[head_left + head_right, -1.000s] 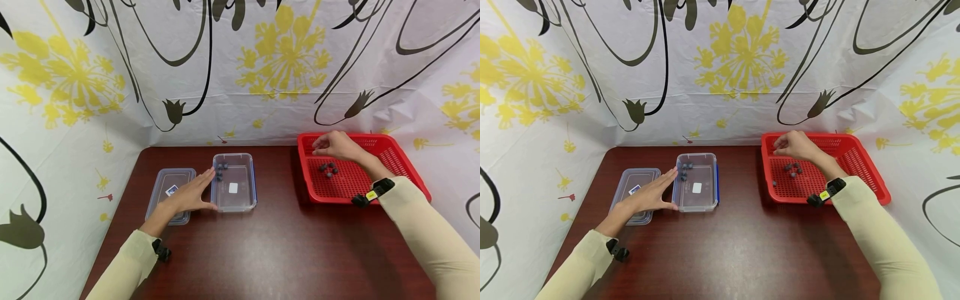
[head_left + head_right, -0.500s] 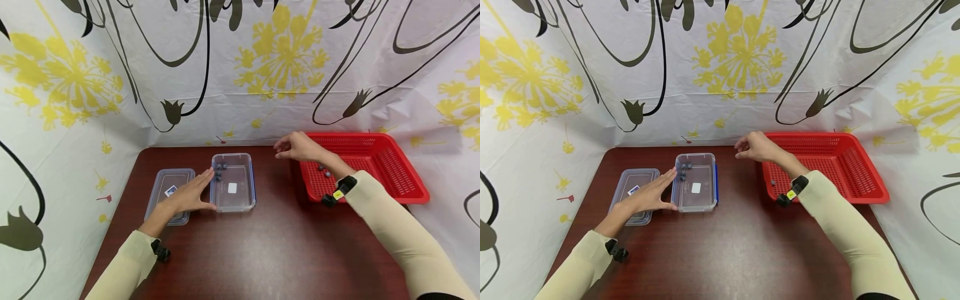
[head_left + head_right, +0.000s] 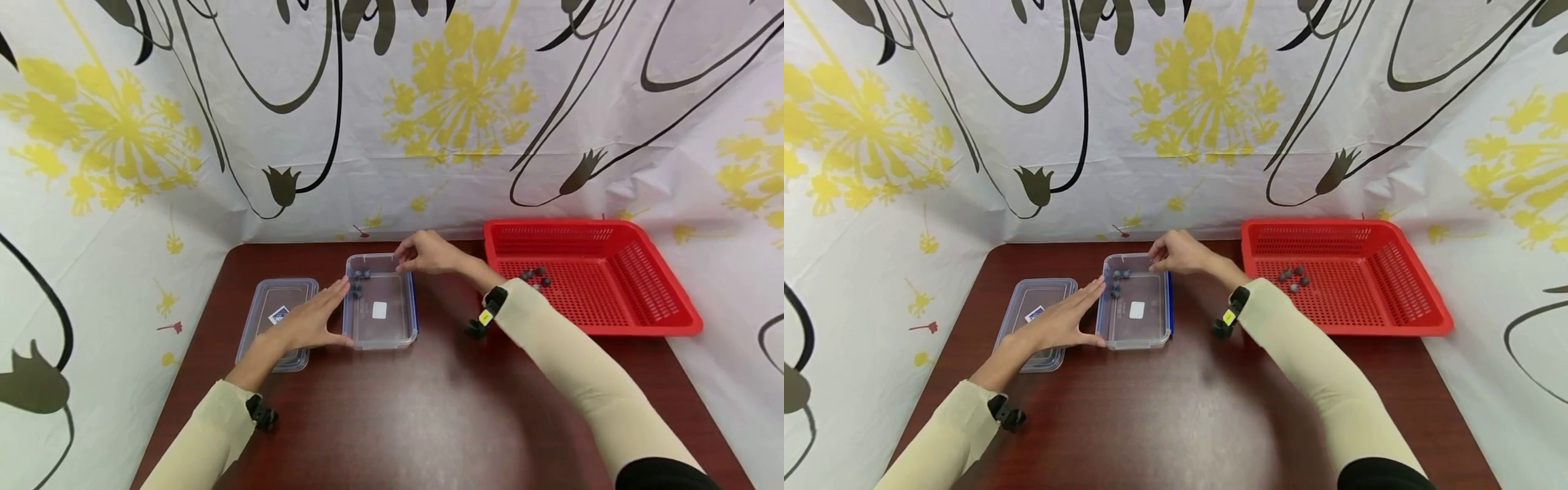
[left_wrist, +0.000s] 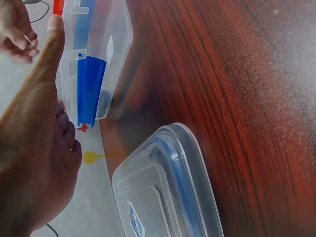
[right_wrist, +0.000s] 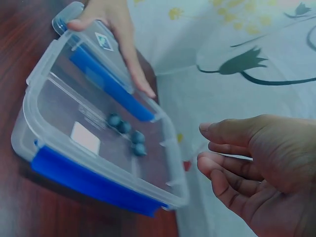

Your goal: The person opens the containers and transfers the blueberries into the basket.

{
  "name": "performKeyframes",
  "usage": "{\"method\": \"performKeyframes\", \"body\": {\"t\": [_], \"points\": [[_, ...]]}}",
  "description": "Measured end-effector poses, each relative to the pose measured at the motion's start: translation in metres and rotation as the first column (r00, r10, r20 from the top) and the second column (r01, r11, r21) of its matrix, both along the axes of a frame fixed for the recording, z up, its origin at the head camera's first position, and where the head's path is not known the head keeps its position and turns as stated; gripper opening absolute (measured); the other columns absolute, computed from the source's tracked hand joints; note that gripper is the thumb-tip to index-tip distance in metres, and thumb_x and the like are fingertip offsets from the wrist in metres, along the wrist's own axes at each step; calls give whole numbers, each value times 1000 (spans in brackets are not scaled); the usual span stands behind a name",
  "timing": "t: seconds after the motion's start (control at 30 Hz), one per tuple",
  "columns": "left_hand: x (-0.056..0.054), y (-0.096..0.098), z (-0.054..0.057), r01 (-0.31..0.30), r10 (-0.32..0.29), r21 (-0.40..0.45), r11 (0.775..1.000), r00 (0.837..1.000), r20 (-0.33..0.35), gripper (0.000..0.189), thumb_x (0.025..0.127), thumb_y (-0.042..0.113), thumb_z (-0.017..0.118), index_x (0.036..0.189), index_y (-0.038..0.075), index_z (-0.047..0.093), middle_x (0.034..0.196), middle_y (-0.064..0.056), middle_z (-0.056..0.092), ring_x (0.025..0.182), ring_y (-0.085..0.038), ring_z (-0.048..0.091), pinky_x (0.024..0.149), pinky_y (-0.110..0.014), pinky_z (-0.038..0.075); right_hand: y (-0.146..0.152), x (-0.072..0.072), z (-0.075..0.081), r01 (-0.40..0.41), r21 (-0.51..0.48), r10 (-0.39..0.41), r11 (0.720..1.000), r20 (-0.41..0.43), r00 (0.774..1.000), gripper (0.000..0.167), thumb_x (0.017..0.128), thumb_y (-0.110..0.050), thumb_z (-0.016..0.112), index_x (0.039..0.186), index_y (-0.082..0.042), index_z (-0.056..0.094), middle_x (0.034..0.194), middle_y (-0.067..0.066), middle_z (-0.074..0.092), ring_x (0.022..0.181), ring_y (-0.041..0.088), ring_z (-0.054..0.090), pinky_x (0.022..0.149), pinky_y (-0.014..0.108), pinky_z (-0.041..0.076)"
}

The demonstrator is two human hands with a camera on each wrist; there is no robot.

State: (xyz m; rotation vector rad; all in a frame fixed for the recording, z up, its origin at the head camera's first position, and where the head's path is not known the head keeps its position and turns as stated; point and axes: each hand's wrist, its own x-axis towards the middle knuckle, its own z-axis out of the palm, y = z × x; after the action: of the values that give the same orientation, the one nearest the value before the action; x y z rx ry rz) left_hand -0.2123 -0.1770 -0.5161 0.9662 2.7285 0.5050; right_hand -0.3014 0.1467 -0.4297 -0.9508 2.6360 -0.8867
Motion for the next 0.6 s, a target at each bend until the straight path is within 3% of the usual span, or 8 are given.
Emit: {"method": "performKeyframes", "body": {"t": [0.37, 0.6], "points": [[0, -1, 0, 1, -1, 10, 1000, 1000, -2, 128, 83, 76, 75, 170, 6, 14, 179, -11, 7, 164, -29, 14, 130, -51, 23, -51, -2, -45, -22, 83, 15, 996, 76, 997, 23, 92, -14, 83, 111, -2, 81, 97, 4, 80, 89, 14, 74, 84, 28, 60], [1, -1, 2, 5, -5, 6, 1000, 1000, 0, 128, 83, 73, 77, 170, 4, 14, 179, -11, 8, 163, -29, 14, 131, -50, 22, -69, -2, -66, -11, 71, -1, 997, 160, 987, 21, 93, -11, 82, 111, -1, 80, 98, 7, 80, 88, 15, 75, 80, 25, 61]]}}
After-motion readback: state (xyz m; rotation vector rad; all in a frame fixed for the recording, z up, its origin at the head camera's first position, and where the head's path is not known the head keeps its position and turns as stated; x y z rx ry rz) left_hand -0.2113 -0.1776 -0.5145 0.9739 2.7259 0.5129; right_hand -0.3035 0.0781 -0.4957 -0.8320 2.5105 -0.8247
